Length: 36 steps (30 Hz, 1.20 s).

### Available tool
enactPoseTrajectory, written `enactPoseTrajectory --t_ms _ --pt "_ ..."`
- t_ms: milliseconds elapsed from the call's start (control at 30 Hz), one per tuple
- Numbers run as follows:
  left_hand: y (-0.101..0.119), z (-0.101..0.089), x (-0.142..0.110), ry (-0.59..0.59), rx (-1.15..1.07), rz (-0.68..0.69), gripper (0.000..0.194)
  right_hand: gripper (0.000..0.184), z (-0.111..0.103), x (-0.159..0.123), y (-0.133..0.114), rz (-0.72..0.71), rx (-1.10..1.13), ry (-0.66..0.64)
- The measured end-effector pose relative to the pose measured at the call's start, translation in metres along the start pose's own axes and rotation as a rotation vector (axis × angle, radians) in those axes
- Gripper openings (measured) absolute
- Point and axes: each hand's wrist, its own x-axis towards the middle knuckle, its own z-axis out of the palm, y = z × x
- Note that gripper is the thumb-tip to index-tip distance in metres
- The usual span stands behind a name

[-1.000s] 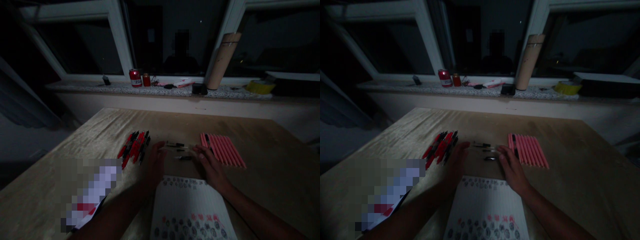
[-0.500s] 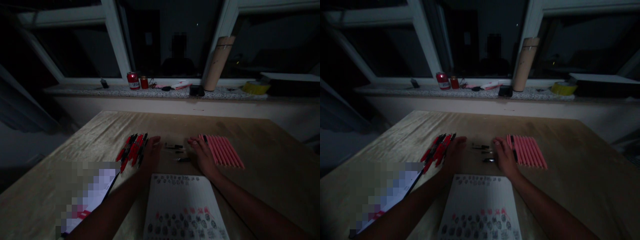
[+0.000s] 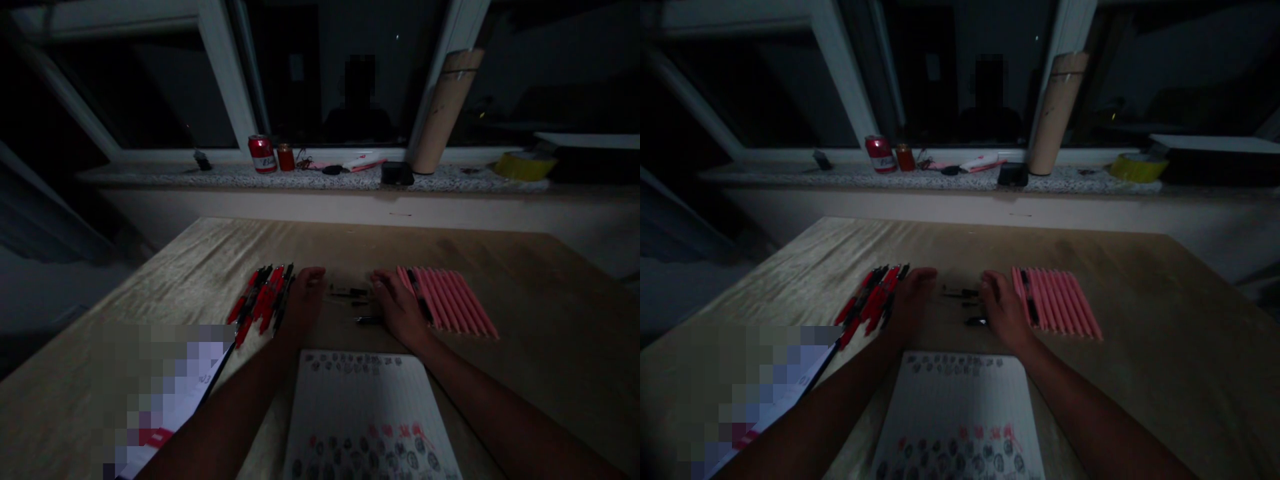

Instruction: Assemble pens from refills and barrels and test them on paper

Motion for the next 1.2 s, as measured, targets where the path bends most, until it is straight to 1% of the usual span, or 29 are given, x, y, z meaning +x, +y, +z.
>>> enactPoseTrajectory --t_ms 100,200,300,400,467,533,667,767,867,967,1067,1200 --pt "-0.002 0.000 0.001 -0.015 0.040 0.028 0.022 0.036 0.000 -0.001 0.002 -0.021 -0.027 -0.015" --pt "-0.001 0.001 0.000 -0.026 0.107 0.057 0.023 0.034 0.002 -0.002 0.002 -0.073 -0.072 -0.060" --pt "0.001 0.001 -0.002 -0.029 0.171 0.109 0.023 0.032 0.003 -0.003 -0.002 -0.126 -0.154 -0.072" --pt "0.002 0.000 -0.003 -0.036 0.237 0.201 0.021 0.031 0.001 -0.004 -0.009 -0.228 -0.256 -0.077" --pt "0.004 -0.001 -0.003 -0.048 0.292 0.285 0.020 0.030 -0.001 -0.005 -0.014 -0.313 -0.315 -0.087" --pt "0.006 -0.003 -0.003 -0.062 0.362 0.365 0.019 0.030 -0.002 -0.006 -0.016 -0.369 -0.359 -0.096" --pt "0.012 -0.006 -0.006 -0.113 0.551 0.476 0.016 0.030 -0.003 -0.006 -0.011 -0.400 -0.427 -0.116" --pt "0.015 -0.008 -0.008 -0.214 0.674 0.544 0.014 0.027 -0.006 -0.003 -0.004 -0.404 -0.505 -0.144" --pt "0.017 -0.009 -0.010 -0.318 0.746 0.578 0.016 0.024 -0.010 0.001 -0.002 -0.407 -0.605 -0.200" --pt "0.017 -0.010 -0.010 -0.398 0.785 0.586 0.017 0.022 -0.014 0.002 -0.003 -0.427 -0.670 -0.229" --pt "0.016 -0.011 -0.009 -0.434 0.816 0.586 0.016 0.022 -0.014 0.002 -0.005 -0.445 -0.692 -0.245" --pt "0.013 -0.011 -0.008 -0.442 0.827 0.559 0.015 0.020 -0.015 0.002 -0.007 -0.457 -0.732 -0.259"
